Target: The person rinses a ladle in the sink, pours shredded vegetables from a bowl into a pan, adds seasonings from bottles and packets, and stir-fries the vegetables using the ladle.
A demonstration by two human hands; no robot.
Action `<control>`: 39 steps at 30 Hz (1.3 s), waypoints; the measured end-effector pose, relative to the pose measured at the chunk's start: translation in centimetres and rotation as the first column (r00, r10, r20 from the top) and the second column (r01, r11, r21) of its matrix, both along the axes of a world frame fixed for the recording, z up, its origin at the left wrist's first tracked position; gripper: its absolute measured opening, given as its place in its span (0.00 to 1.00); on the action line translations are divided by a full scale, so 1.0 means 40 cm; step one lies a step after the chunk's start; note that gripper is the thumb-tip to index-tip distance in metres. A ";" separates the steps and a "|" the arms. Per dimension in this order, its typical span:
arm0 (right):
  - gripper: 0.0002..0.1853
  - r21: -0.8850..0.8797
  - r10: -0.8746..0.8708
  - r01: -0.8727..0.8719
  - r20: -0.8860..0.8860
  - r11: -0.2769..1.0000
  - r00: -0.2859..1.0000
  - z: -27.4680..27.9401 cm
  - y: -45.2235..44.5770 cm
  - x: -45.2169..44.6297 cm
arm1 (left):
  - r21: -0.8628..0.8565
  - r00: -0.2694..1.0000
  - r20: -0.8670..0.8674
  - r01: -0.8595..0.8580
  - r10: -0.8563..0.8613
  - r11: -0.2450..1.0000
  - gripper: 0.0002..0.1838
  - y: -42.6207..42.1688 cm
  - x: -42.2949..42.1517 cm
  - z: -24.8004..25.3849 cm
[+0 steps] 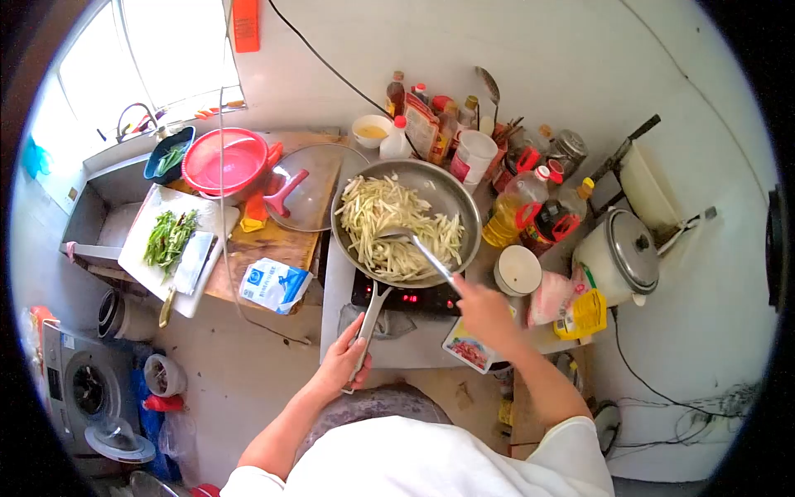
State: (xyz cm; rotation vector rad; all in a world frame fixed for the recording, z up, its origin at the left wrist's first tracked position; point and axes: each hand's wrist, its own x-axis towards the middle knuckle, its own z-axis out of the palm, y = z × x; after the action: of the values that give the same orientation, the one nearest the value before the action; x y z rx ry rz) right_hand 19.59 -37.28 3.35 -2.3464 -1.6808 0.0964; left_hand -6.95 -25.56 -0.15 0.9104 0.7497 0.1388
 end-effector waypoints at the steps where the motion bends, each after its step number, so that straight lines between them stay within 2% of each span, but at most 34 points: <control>1: 0.27 0.084 0.009 0.006 -0.178 0.996 0.984 0.016 -0.006 0.046 | 0.013 1.000 0.000 0.001 -0.001 1.000 0.28 0.008 -0.006 -0.012; 2: 0.26 0.160 0.033 0.025 -0.349 0.987 0.936 0.034 0.003 0.080 | 0.022 1.000 0.000 0.000 -0.001 1.000 0.28 0.015 -0.011 -0.019; 3: 0.23 -0.087 -0.237 0.223 -0.485 0.971 0.842 0.114 0.026 0.072 | 0.024 1.000 -0.008 0.008 -0.008 1.000 0.28 0.021 -0.016 -0.015; 6: 0.25 0.236 -0.064 0.163 -0.377 0.958 0.924 0.011 0.121 0.198 | 0.032 0.999 -0.033 0.039 -0.038 0.999 0.27 0.040 -0.032 0.004; 9: 0.24 0.075 -0.270 0.371 -0.557 0.926 0.785 0.006 0.265 0.256 | 0.082 0.994 -0.086 0.081 -0.074 0.993 0.26 0.063 -0.049 0.026; 12: 0.24 -0.013 -0.067 0.074 -0.593 0.997 0.802 -0.005 0.334 0.266 | 0.120 0.995 -0.080 0.072 -0.062 0.990 0.26 0.077 -0.052 0.038; 14: 0.24 0.069 0.094 -0.072 -0.424 0.995 0.901 -0.020 0.317 0.266 | 0.138 0.997 -0.053 0.061 -0.054 0.988 0.26 0.087 -0.060 0.028; 16: 0.24 0.113 0.284 -0.263 -0.254 0.958 0.925 -0.031 0.292 0.285 | 0.137 0.998 -0.032 0.058 -0.054 0.989 0.26 0.097 -0.067 0.025; 17: 0.25 0.091 0.336 -0.328 -0.099 0.940 0.936 -0.014 0.275 0.285 | 0.128 0.998 -0.025 0.058 -0.055 0.990 0.26 0.101 -0.071 0.028; 19: 0.27 0.020 0.422 -0.435 0.207 0.900 0.883 0.064 0.222 0.267 | 0.122 0.998 -0.031 0.055 -0.052 0.991 0.25 0.101 -0.071 0.034; 22: 0.27 -0.114 0.328 -0.308 0.276 0.945 0.903 0.135 0.106 0.224 | 0.120 0.999 -0.006 0.039 -0.039 0.992 0.25 0.105 -0.077 0.025; 25: 0.27 0.004 0.309 -0.318 0.235 0.948 0.922 0.104 -0.013 0.214 | 0.055 0.999 0.031 0.009 -0.011 0.998 0.25 0.107 -0.080 0.015; 27: 0.26 0.007 0.249 -0.255 0.203 0.967 0.947 0.106 -0.084 0.194 | 0.045 1.000 0.013 0.008 -0.009 0.999 0.25 0.107 -0.078 0.028; 31: 0.26 0.046 0.210 -0.228 0.257 0.972 0.943 0.151 -0.156 0.196 | -0.006 1.000 0.011 0.006 -0.006 1.000 0.26 0.118 -0.076 0.026; 34: 0.24 0.127 0.126 -0.154 0.207 0.980 0.970 0.216 -0.168 0.184 | -0.036 1.000 -0.008 0.004 -0.004 0.999 0.26 0.118 -0.072 0.035; 37: 0.24 0.079 0.065 -0.059 -0.071 0.995 0.995 0.319 -0.173 0.164 | -0.029 1.000 0.000 0.012 -0.012 1.000 0.26 0.117 -0.071 0.030; 39: 0.24 0.017 0.165 -0.164 -0.038 0.986 0.986 0.314 -0.191 0.186 | -0.025 1.000 -0.011 0.012 -0.013 1.000 0.26 0.118 -0.071 0.028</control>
State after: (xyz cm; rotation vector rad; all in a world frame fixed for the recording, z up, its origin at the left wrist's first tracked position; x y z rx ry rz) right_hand 27.03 -44.92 15.93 -2.1776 -1.8476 0.1599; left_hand -9.77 -20.84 0.96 0.8927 0.7542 0.1133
